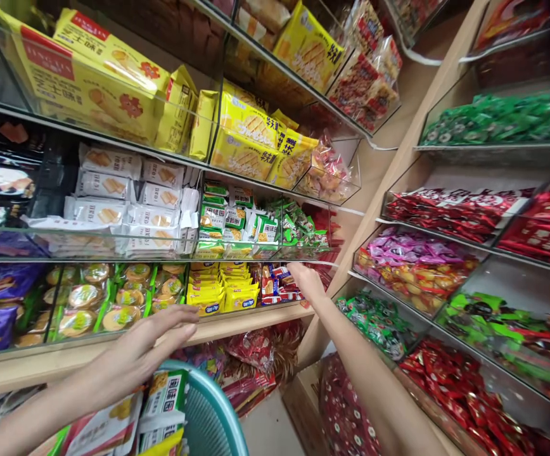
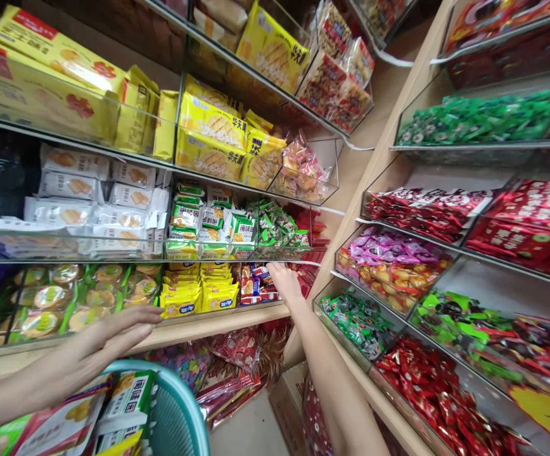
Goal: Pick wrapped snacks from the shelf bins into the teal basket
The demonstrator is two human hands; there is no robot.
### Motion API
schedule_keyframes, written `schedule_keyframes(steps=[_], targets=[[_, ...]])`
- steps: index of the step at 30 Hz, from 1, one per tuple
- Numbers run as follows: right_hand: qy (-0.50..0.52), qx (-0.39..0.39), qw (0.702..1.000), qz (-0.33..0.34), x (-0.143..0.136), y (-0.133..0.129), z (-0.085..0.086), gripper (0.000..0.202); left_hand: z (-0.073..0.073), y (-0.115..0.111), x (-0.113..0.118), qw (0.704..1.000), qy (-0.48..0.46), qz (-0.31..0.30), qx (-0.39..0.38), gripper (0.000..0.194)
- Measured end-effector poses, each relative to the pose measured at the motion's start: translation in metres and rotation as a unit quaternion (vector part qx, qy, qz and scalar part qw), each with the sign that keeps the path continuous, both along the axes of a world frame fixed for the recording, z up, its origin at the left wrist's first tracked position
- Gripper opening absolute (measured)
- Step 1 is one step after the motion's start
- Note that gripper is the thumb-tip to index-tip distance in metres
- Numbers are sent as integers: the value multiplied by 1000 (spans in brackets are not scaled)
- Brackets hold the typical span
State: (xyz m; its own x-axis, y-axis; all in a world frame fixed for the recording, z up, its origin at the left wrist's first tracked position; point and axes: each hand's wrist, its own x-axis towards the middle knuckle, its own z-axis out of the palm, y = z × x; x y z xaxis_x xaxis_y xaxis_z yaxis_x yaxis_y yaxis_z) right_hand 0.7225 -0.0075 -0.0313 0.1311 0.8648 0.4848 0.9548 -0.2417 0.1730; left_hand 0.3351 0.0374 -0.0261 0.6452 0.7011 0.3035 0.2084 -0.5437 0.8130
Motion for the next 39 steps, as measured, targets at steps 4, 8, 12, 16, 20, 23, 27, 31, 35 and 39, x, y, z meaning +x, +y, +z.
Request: schedule_keyframes(steps=[4,8,12,16,20,23,27,31,35,39], targets=[[51,68,996,20,2,3,-6,29,-1,12,40,992,54,-95,70,39],[109,130,984,60,0,0,-6,31,-10,16,72,982,80,-142,99,41],[171,181,963,102,-7,-15,1,32,-14,16,91,979,92,-154,100,44],[253,234,930,125,-31,-38,4,31,-16,12,104,991,48,-121,35,48],[363,242,889,141,-77,-61,-10,28,-21,-1,113,980,-41,-131,-144,75],[459,201,852,150,-113,-71,-28,29,-27,-15,111,935,-88,-180,-292,76],[558,143,803,149,-141,-73,-43,32,-38,-28,100,888,-100,-225,-389,53],[541,100,821,153,-139,-65,-40,34,-42,-33,87,862,-82,-174,-470,49],[426,100,890,126,-95,-51,-30,28,-31,-36,74,840,-91,-155,-512,52],[295,90,949,66,-34,-33,-30,27,-20,-38,63,840,-96,-131,-517,54]])
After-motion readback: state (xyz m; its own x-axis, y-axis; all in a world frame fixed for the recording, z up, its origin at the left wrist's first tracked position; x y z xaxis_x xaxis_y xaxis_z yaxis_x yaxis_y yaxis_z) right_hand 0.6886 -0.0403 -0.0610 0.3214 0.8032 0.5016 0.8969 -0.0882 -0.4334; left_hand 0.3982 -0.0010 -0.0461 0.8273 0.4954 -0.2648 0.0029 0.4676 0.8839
